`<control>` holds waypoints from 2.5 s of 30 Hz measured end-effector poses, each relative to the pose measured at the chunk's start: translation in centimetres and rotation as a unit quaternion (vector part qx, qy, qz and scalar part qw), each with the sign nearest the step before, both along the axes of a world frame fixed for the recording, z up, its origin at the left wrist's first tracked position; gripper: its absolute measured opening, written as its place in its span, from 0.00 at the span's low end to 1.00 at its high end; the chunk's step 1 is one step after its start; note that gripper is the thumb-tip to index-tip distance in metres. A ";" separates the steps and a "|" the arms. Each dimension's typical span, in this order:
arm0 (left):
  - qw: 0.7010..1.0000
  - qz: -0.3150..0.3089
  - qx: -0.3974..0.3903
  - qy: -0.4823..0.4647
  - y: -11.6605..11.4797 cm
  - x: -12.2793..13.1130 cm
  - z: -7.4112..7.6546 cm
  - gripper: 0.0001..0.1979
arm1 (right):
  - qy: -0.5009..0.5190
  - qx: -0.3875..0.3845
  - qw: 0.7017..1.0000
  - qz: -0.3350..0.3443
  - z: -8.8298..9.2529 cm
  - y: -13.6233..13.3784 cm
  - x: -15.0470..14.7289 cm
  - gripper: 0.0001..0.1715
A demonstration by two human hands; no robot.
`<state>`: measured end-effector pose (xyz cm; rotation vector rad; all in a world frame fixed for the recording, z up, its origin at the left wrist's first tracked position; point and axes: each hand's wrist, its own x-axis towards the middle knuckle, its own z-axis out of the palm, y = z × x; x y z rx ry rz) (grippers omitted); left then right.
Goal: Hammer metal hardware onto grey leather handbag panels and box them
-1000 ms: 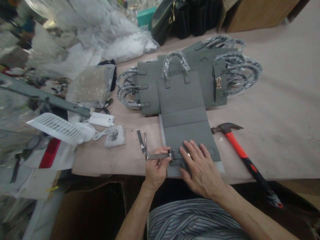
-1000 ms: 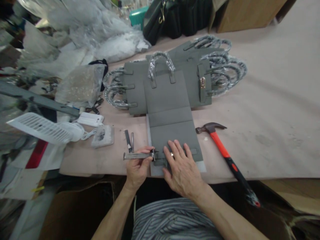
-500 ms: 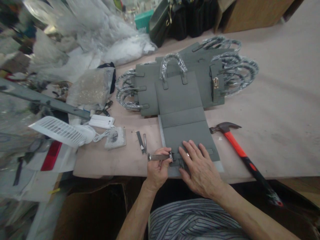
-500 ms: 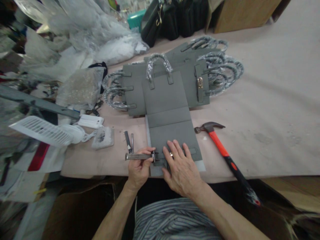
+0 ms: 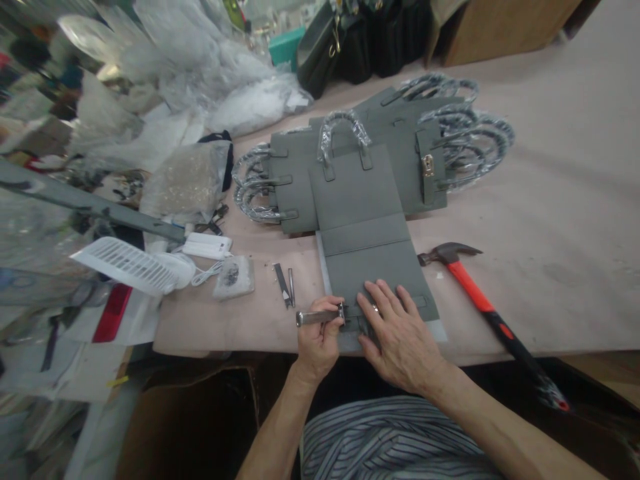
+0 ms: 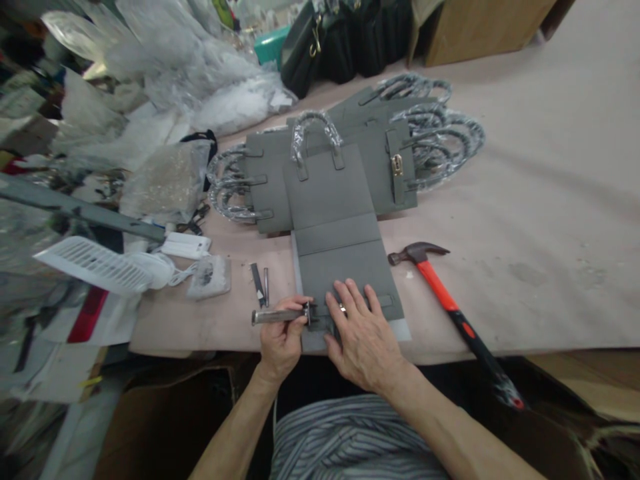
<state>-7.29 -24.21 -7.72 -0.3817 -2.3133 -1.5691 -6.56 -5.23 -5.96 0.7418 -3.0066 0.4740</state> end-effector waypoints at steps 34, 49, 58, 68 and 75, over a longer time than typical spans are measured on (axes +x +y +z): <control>1.000 0.026 -0.008 0.011 0.6 -0.6 -0.3 0.03 | -0.023 -0.012 1.000 -0.005 0.4 -0.1 -0.2 0.38; 0.998 0.040 0.036 0.019 0.8 0.9 -0.9 0.05 | -0.023 -0.015 1.000 -0.001 0.2 -0.1 -0.1 0.40; 0.998 0.036 0.044 0.015 0.7 1.8 -1.0 0.08 | -0.034 -0.014 0.999 -0.003 0.4 -0.1 -0.2 0.40; 0.998 0.035 0.043 0.029 1.3 0.9 -0.7 0.07 | -0.016 -0.012 1.000 0.001 0.4 -0.1 -0.1 0.38; 0.998 0.049 0.027 -0.012 0.8 1.3 -0.9 0.04 | -0.016 -0.019 1.000 -0.003 0.1 0.0 -0.1 0.39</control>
